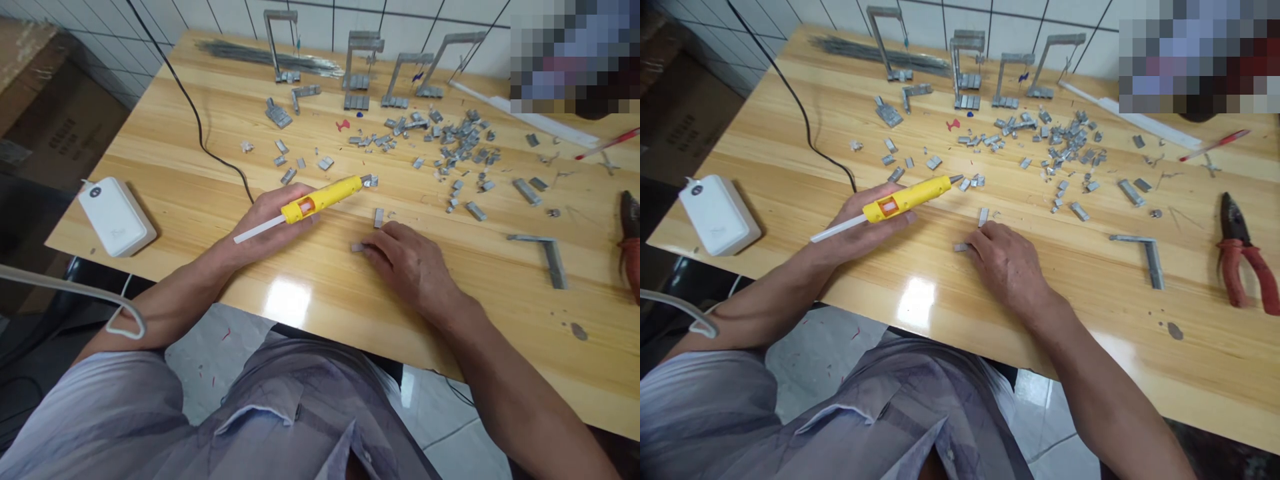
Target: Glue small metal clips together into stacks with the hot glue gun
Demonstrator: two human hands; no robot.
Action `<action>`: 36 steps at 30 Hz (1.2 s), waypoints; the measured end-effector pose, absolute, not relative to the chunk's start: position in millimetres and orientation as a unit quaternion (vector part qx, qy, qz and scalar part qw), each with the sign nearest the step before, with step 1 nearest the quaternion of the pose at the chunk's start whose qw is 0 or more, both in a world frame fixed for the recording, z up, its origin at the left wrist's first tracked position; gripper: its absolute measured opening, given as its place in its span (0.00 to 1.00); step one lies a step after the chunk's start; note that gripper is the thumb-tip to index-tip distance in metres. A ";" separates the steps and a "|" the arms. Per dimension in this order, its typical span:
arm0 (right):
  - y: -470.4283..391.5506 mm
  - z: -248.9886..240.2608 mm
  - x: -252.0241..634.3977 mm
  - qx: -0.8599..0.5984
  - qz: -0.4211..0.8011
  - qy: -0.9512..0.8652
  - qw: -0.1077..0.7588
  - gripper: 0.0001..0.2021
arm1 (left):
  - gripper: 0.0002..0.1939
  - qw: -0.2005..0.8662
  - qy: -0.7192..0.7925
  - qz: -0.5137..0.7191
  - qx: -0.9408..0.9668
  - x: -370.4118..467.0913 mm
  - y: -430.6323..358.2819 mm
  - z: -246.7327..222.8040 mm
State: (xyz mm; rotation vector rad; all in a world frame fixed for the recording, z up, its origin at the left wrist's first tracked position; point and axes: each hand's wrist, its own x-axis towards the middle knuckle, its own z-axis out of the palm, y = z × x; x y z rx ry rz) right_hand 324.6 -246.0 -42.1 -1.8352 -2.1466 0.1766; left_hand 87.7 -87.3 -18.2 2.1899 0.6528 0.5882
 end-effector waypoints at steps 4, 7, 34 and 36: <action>-244.4 -46.2 327.7 -0.617 0.061 -0.764 0.181 0.15 | 0.09 0.383 0.262 0.241 0.852 87.9 -88.3 -18.1; -246.5 -44.5 326.9 -0.627 0.047 -0.751 0.201 0.14 | 0.08 0.385 0.254 0.241 0.854 88.2 -88.3 -17.0; -253.8 -37.8 312.5 -0.668 0.049 -0.725 0.159 0.10 | 0.12 0.374 0.260 0.241 0.857 85.9 -87.3 -20.7; -253.2 -39.5 314.1 -0.666 0.053 -0.725 0.169 0.09 | 0.13 0.375 0.270 0.242 0.853 85.1 -88.0 -20.5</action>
